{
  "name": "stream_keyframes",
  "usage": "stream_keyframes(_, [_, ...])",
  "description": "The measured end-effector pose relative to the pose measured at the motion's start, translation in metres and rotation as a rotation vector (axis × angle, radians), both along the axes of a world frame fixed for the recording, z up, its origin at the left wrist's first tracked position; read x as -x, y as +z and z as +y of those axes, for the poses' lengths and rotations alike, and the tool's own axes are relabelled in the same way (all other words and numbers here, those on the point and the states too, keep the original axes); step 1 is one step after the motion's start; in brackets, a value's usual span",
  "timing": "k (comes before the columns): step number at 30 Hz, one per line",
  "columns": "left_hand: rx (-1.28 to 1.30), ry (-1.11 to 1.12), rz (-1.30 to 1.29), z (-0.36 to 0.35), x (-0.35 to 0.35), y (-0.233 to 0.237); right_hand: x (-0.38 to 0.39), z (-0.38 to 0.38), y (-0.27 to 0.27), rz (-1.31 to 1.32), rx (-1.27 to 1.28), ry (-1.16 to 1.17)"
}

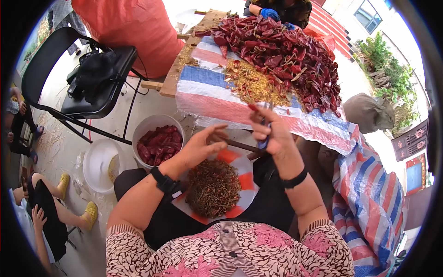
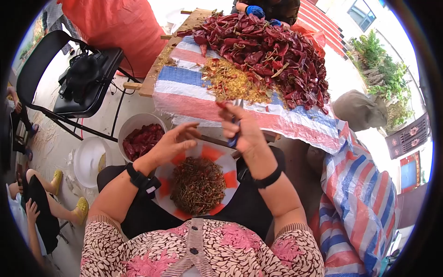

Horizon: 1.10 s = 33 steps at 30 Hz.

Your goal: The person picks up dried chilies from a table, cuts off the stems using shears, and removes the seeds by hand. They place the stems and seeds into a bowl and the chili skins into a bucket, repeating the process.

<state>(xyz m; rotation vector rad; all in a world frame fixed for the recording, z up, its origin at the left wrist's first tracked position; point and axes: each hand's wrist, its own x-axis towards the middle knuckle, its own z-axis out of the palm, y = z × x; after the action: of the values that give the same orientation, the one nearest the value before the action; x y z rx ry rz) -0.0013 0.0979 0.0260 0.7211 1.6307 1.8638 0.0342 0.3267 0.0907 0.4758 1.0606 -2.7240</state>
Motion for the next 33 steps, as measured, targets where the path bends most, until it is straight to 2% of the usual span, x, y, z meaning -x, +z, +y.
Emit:
stream_keyframes(1, [-0.120, 0.072, -0.005, 0.003, 0.002, -0.001, -0.007, -0.023, -0.007, -0.077, 0.132, 0.045])
stream_keyframes(4, [-0.215, 0.069, -0.276, 0.001, 0.008, 0.008, -0.011, -0.058, -0.058, -0.097, 0.394, 0.204])
stream_keyframes(8, [-0.135, 0.118, -0.175, 0.000, 0.013, -0.006, -0.014, -0.091, -0.069, -0.132, 0.510, 0.047])
stream_keyframes(11, [-0.066, 0.053, -0.228, -0.005, 0.015, -0.008, -0.020, -0.107, -0.071, -0.032, 0.251, -0.048])
stream_keyframes(12, [-0.072, 0.084, -0.183, -0.006, 0.013, -0.007, -0.020, -0.102, -0.081, -0.005, 0.069, -0.004])
stream_keyframes(15, [-0.072, 0.167, -0.040, -0.009, 0.010, -0.005, -0.031, -0.102, -0.065, 0.015, -0.383, -0.034])
stream_keyframes(16, [-0.053, 0.174, 0.011, -0.011, 0.012, -0.005, -0.032, -0.102, -0.067, 0.115, -0.585, -0.043])
stream_keyframes(18, [-0.033, 0.174, 0.071, -0.015, 0.010, -0.002, -0.032, -0.099, -0.066, 0.184, -0.736, 0.000])
stream_keyframes(20, [-0.060, 0.175, 0.001, -0.017, 0.010, -0.003, -0.030, -0.089, -0.061, 0.193, -0.835, 0.076])
stream_keyframes(23, [-0.073, 0.173, -0.039, -0.019, 0.011, -0.002, -0.026, -0.088, -0.068, 0.327, -1.088, -0.050])
stream_keyframes(27, [0.005, 0.153, -0.029, -0.022, 0.012, -0.001, -0.025, -0.084, -0.073, 0.360, -1.181, -0.051])
stream_keyframes(33, [0.029, 0.120, -0.081, -0.023, 0.013, 0.001, -0.026, -0.084, -0.079, 0.335, -1.162, -0.051])
